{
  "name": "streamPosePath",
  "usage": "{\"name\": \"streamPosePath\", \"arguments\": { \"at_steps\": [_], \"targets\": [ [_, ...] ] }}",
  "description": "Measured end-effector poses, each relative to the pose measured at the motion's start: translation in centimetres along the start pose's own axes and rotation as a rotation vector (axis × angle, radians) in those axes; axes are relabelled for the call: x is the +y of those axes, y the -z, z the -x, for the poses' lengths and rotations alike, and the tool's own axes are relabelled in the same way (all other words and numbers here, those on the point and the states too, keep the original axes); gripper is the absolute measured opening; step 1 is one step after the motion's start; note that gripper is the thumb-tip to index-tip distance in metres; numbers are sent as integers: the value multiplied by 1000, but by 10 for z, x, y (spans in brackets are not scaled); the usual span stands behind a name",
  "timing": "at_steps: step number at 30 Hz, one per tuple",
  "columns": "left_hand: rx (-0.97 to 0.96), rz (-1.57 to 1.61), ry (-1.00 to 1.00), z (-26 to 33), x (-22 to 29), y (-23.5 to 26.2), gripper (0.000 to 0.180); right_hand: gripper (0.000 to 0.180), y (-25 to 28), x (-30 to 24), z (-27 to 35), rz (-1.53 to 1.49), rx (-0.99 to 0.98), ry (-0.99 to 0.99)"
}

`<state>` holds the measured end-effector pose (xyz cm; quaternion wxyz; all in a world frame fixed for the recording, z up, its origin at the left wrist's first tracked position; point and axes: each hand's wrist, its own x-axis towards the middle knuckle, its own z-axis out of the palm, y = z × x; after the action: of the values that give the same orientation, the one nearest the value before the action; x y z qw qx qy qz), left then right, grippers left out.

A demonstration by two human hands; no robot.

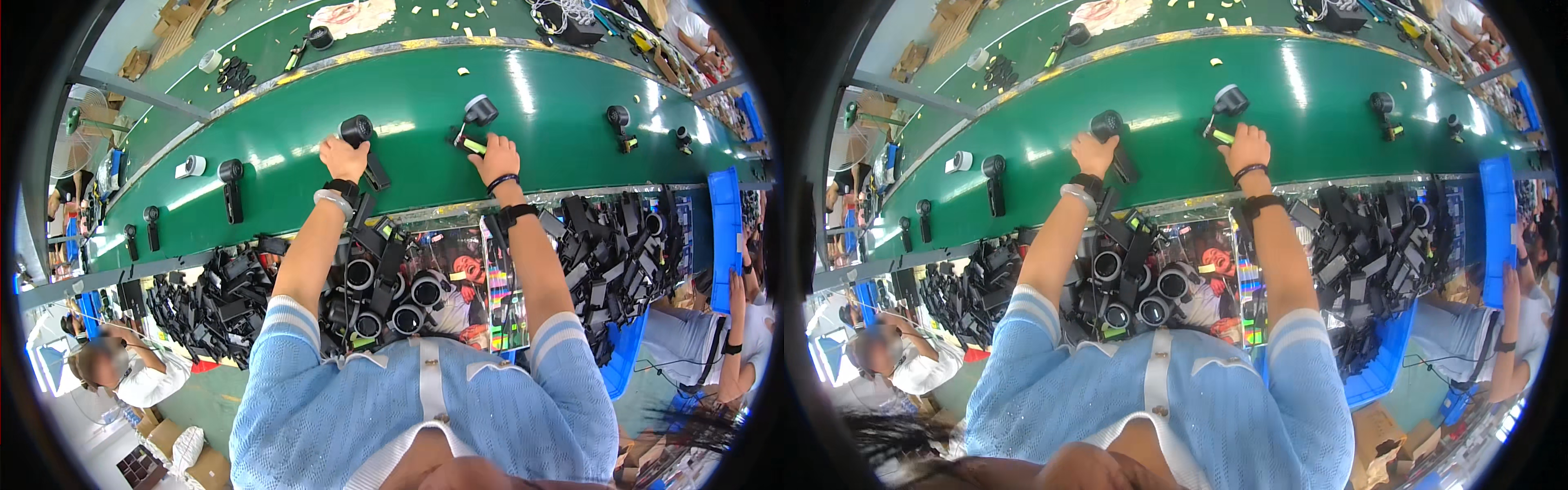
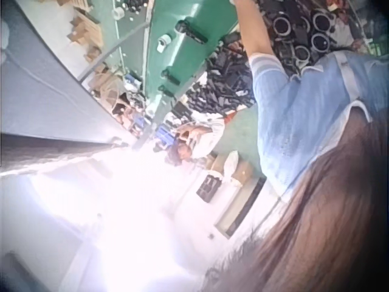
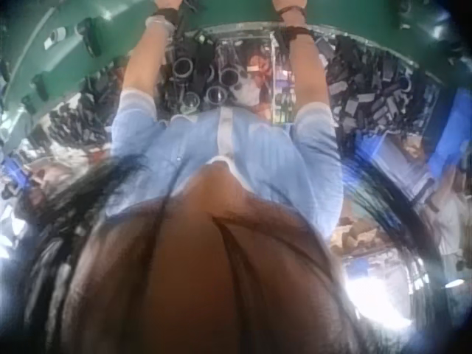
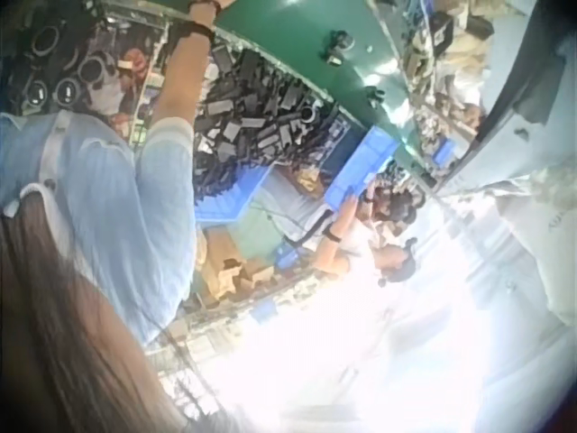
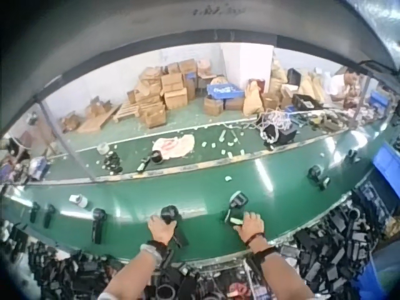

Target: Manually assembling and inspecting handheld barcode scanners or similar electronic devices on a factory production line.

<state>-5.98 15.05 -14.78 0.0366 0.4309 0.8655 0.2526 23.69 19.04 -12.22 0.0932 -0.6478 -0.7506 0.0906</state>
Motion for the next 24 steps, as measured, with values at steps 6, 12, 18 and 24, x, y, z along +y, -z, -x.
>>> {"name": "streamPosePath", "arguments": {
  "at_steps": [6,12,18,24],
  "targets": [
    [-845,879,224,43,56,61,46,33,16,-19,24,-1065,-530,-228],
    [-1366,1354,500,102,90,115,56,23,83,-80,118,-1390,-544,-65],
    [-1038,1598,280,155,93,187,41,31,114,-65,172,-1528,-789,-15],
    [-1328,1704,175,187,89,218,32,76,107,-54,178,-2176,-829,203]
  ]
}}
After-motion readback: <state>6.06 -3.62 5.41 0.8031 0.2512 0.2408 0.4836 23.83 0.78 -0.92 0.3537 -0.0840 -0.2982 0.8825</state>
